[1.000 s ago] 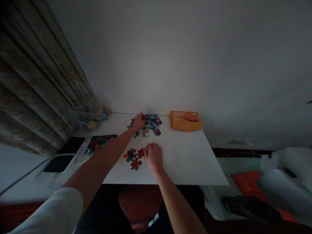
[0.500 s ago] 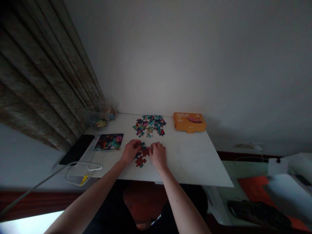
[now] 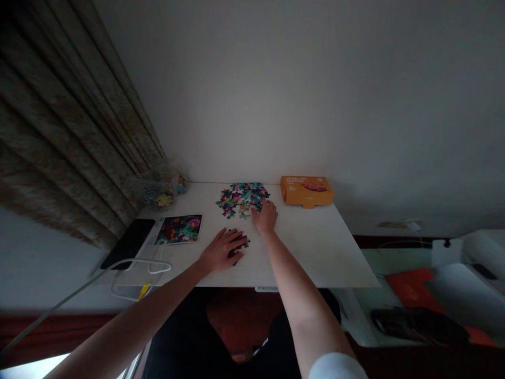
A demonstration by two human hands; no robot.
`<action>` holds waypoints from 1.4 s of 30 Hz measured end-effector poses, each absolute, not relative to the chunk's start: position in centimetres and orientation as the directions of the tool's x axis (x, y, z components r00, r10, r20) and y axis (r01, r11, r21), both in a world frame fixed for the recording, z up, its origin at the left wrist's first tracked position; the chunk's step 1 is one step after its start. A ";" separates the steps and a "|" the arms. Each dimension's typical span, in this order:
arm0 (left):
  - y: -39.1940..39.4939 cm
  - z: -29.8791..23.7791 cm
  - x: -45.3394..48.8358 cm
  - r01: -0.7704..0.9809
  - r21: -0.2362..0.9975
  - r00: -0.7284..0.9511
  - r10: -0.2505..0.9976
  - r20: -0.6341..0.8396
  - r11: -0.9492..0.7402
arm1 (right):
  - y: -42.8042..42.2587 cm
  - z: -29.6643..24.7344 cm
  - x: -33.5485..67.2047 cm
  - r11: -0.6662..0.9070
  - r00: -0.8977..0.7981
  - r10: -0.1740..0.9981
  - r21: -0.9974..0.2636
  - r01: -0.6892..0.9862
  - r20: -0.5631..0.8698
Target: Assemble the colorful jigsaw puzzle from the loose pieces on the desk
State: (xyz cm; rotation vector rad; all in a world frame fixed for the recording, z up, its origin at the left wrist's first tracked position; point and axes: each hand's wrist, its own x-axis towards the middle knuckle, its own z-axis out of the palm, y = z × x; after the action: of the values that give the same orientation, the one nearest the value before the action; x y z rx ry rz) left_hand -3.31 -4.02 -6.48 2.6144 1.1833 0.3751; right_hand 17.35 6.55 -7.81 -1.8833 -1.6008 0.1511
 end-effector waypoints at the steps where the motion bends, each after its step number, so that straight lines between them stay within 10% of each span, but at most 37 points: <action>1: -4.0 -6.5 -3.3 0.692 0.330 0.637 0.758 0.137 -0.642 | 7.2 -7.6 17.1 -0.061 0.245 0.924 -0.517 0.854 0.295; 23: -4.0 -6.7 -3.4 0.683 0.360 0.622 0.764 0.169 -0.636 | 8.5 -7.0 18.8 -0.120 0.278 0.939 -0.567 0.815 0.201; 33: -4.0 -6.5 -3.4 0.684 0.335 0.619 0.759 0.202 -0.648 | -2.1 -9.3 18.9 0.220 0.064 0.931 -0.694 0.686 0.358; 42: -3.0 -6.8 -4.6 0.664 0.415 0.499 0.782 0.373 -0.622 | -6.9 -7.1 16.3 0.278 -0.196 0.945 -0.324 0.904 0.263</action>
State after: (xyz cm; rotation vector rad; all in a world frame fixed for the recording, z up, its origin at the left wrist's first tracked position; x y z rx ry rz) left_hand -4.60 -3.01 -6.83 2.5259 1.2379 0.7952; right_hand 16.26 -6.89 -7.14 -1.6666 -2.1486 0.1353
